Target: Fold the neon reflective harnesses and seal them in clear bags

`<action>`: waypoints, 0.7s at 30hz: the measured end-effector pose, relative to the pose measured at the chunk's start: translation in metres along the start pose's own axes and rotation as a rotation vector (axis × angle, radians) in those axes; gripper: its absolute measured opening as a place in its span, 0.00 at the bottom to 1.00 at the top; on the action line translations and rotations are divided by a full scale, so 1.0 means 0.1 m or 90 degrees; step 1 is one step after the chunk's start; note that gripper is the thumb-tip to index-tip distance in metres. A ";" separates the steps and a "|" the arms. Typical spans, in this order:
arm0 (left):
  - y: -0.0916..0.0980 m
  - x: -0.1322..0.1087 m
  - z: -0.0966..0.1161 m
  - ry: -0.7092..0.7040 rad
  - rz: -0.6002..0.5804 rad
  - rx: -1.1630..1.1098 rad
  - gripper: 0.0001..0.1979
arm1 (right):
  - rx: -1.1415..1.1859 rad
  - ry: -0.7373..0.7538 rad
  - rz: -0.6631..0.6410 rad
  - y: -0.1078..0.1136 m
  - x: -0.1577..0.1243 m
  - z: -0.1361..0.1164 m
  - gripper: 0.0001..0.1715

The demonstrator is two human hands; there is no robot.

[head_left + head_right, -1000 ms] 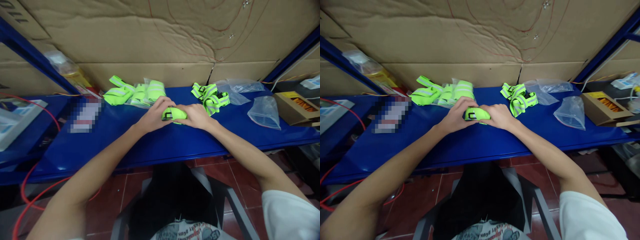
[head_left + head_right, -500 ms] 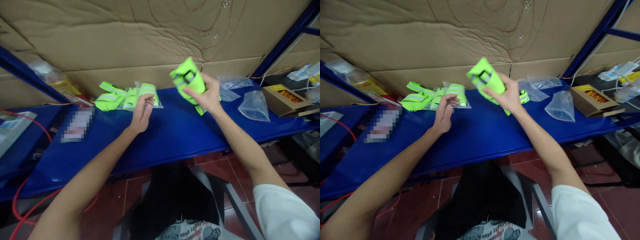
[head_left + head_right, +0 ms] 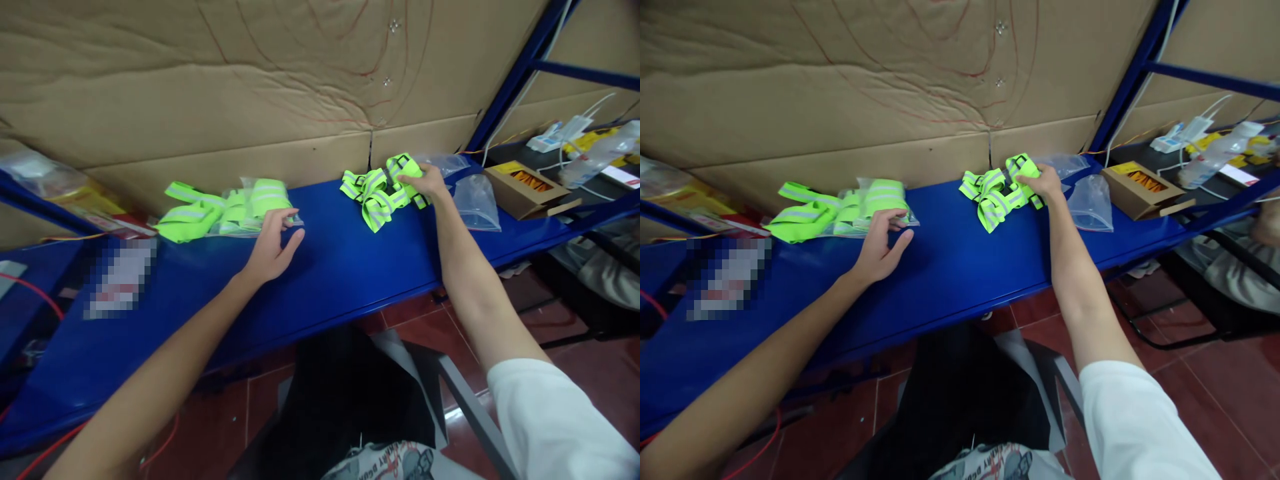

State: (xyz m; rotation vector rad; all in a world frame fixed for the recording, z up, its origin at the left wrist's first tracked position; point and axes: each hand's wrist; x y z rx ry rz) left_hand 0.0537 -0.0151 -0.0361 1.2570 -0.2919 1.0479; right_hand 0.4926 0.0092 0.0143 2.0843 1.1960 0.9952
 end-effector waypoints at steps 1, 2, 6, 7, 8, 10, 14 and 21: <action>0.01 0.00 -0.01 0.001 -0.001 0.005 0.24 | 0.002 -0.037 0.013 -0.04 0.03 0.03 0.42; 0.01 -0.01 -0.02 0.002 -0.003 0.010 0.24 | 0.002 -0.081 0.025 -0.08 0.07 0.06 0.42; 0.02 -0.02 -0.03 0.006 -0.009 0.019 0.24 | -0.030 -0.196 0.056 -0.20 0.22 0.13 0.39; 0.01 -0.02 -0.03 0.007 -0.008 0.019 0.24 | -0.034 -0.198 0.062 -0.21 0.24 0.15 0.38; 0.01 -0.02 -0.03 0.008 -0.007 0.017 0.24 | -0.034 -0.195 0.070 -0.21 0.25 0.16 0.36; 0.01 -0.01 -0.02 0.009 -0.004 0.009 0.24 | -0.027 -0.194 0.094 -0.18 0.24 0.18 0.33; 0.01 0.01 0.00 0.014 0.005 -0.001 0.24 | 0.021 -0.098 0.189 -0.04 0.16 0.03 0.34; -0.05 0.08 0.04 0.107 0.094 -0.114 0.24 | 0.174 0.269 0.153 -0.11 -0.34 -0.86 0.38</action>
Point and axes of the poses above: each hand's wrist, its own x-axis towards the middle knuckle, its own y-axis out of the back of the hand, z = x × y, and after that the axes turned 10 degrees about -y, right-handed
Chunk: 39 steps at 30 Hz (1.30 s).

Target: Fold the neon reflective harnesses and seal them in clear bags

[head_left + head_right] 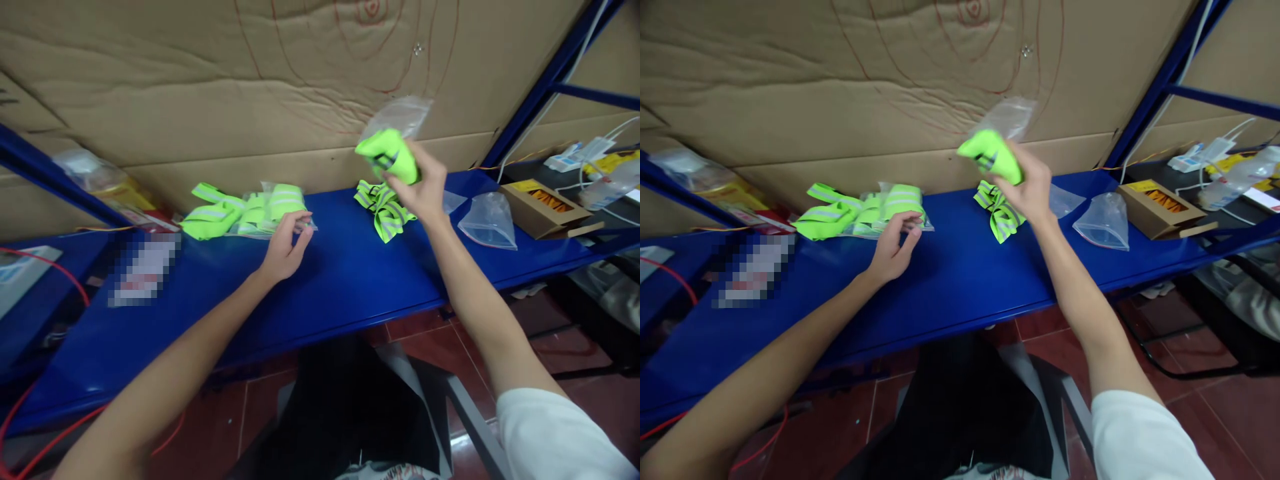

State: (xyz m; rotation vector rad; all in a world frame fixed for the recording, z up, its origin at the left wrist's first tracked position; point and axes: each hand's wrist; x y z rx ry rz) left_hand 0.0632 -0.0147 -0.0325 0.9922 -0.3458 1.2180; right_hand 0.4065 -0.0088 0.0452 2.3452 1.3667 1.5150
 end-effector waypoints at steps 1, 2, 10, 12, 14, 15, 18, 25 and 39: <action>-0.01 0.01 0.00 0.052 0.024 -0.078 0.27 | 0.031 0.050 -0.048 -0.08 -0.08 -0.15 0.36; -0.01 0.03 0.01 0.108 0.048 -0.170 0.31 | 0.063 0.101 -0.109 -0.17 -0.18 -0.29 0.34; 0.13 0.18 0.06 0.329 0.217 -0.454 0.28 | 0.209 0.180 -0.403 -0.59 -0.69 -0.70 0.31; 0.18 0.21 0.02 0.353 0.242 -0.410 0.25 | 0.186 0.167 -0.431 -0.59 -0.68 -0.66 0.29; 0.25 0.23 -0.04 0.368 0.255 -0.364 0.22 | 0.180 0.162 -0.432 -0.58 -0.65 -0.61 0.29; 0.28 0.23 -0.07 0.354 0.269 -0.331 0.21 | 0.188 0.158 -0.419 -0.58 -0.63 -0.59 0.29; 0.37 0.23 -0.09 0.216 0.313 -0.144 0.18 | 0.259 0.116 -0.352 -0.58 -0.56 -0.57 0.31; 0.30 0.18 0.13 0.112 0.154 -0.105 0.24 | 0.542 -0.291 -0.409 -0.60 -0.58 -0.68 0.39; 0.35 0.10 0.05 0.352 -0.257 -0.399 0.22 | 0.574 -0.291 -0.657 -0.58 -0.59 -0.65 0.30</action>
Point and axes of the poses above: each hand's wrist, its own x-axis towards the middle knuckle, its own y-axis out of the back of the hand, z = x × y, and after that the axes turned 10 degrees about -y, right-handed
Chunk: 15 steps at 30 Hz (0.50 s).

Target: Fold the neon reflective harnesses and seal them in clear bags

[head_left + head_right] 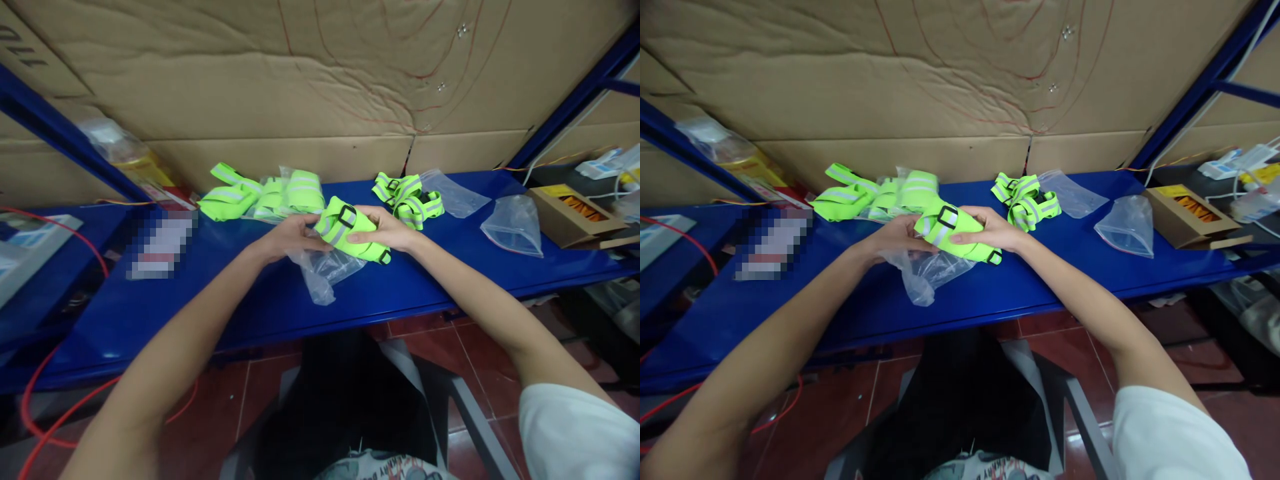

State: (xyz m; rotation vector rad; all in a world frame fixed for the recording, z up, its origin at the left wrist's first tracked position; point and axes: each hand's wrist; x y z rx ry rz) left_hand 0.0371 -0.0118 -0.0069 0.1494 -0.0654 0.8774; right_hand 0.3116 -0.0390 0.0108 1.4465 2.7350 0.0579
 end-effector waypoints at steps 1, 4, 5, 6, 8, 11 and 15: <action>0.00 0.00 0.00 0.006 -0.003 -0.001 0.23 | -0.003 0.005 -0.019 0.00 0.00 0.00 0.31; 0.01 -0.02 0.01 0.029 -0.032 0.001 0.32 | -0.027 -0.011 -0.083 0.01 -0.02 -0.03 0.31; 0.01 -0.02 0.02 0.028 -0.038 -0.007 0.34 | -0.033 -0.022 -0.088 0.00 -0.03 -0.04 0.30; 0.01 -0.01 0.03 0.019 -0.029 -0.021 0.35 | -0.031 -0.028 -0.073 -0.01 -0.04 -0.05 0.30; 0.01 0.03 0.05 -0.027 0.053 -0.058 0.34 | 0.008 -0.026 0.009 -0.05 -0.03 -0.06 0.30; 0.03 0.09 0.07 -0.154 0.282 -0.076 0.34 | 0.119 -0.012 0.183 -0.08 0.02 -0.05 0.32; 0.09 0.06 0.09 -0.407 0.571 0.174 0.30 | 0.241 -0.025 0.344 -0.05 0.11 0.01 0.37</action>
Point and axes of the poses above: each hand's wrist, its own x-axis towards the middle knuckle, its own y-axis out of the back of the hand, z = x × y, and after that the axes turned 10 degrees about -y, right-handed
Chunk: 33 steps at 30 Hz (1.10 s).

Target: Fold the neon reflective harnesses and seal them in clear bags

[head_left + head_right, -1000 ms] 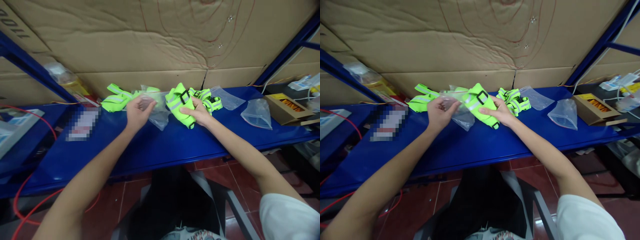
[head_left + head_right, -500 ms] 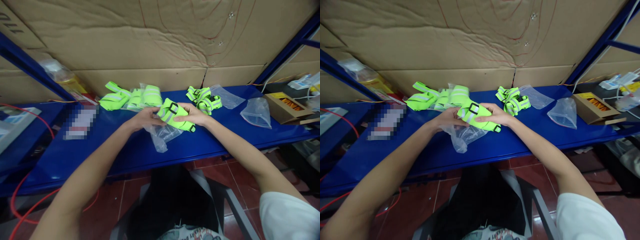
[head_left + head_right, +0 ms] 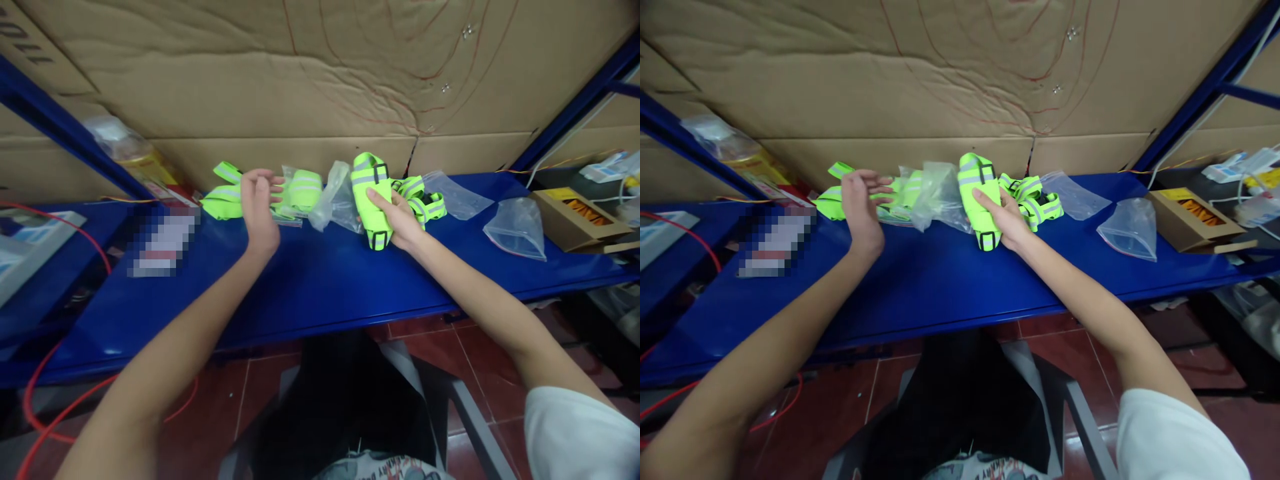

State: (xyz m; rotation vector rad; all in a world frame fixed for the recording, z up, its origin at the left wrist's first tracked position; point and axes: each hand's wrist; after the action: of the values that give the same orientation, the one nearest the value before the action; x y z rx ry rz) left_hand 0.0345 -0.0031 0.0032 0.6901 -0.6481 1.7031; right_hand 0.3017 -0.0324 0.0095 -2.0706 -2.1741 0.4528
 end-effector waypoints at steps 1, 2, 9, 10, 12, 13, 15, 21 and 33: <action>0.02 -0.02 0.02 -0.099 0.020 0.074 0.27 | 0.019 -0.013 0.021 0.01 0.02 0.01 0.38; 0.04 -0.04 0.05 -0.188 0.010 0.141 0.23 | 0.034 -0.029 0.031 0.01 0.04 0.03 0.40; -0.18 -0.38 0.28 -0.324 -0.463 0.251 0.05 | 0.047 -0.074 -0.062 -0.06 0.02 0.14 0.36; -0.23 -0.42 0.28 -0.313 -0.468 0.278 0.09 | 0.039 -0.078 -0.074 -0.07 0.01 0.15 0.35; -0.29 -0.47 0.23 -0.306 -0.448 0.332 0.21 | 0.027 -0.086 -0.088 -0.09 -0.02 0.14 0.35; -0.30 -0.47 0.19 -0.299 -0.439 0.351 0.24 | 0.024 -0.090 -0.092 -0.09 -0.03 0.14 0.35; -0.27 -0.46 0.11 -0.274 -0.431 0.360 0.25 | 0.018 -0.098 -0.098 -0.09 -0.05 0.12 0.35; -0.14 -0.36 0.01 -0.235 -0.394 0.322 0.06 | -0.024 -0.109 -0.113 -0.08 -0.08 0.10 0.32; -0.10 -0.28 -0.04 -0.311 -0.489 0.326 0.18 | 0.030 -0.037 -0.053 -0.10 -0.10 0.08 0.36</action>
State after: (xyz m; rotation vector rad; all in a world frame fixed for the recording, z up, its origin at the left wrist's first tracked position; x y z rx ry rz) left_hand 0.0493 -0.0157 -0.0195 1.5215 -0.1970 0.9666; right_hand 0.2904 -0.0432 0.0061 -1.9581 -2.2488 0.5563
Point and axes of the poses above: each hand's wrist, its own x-axis towards the middle knuckle, its own y-axis out of the back of the hand, z = x × y, and after that the axes turned 10 degrees about -y, right-handed
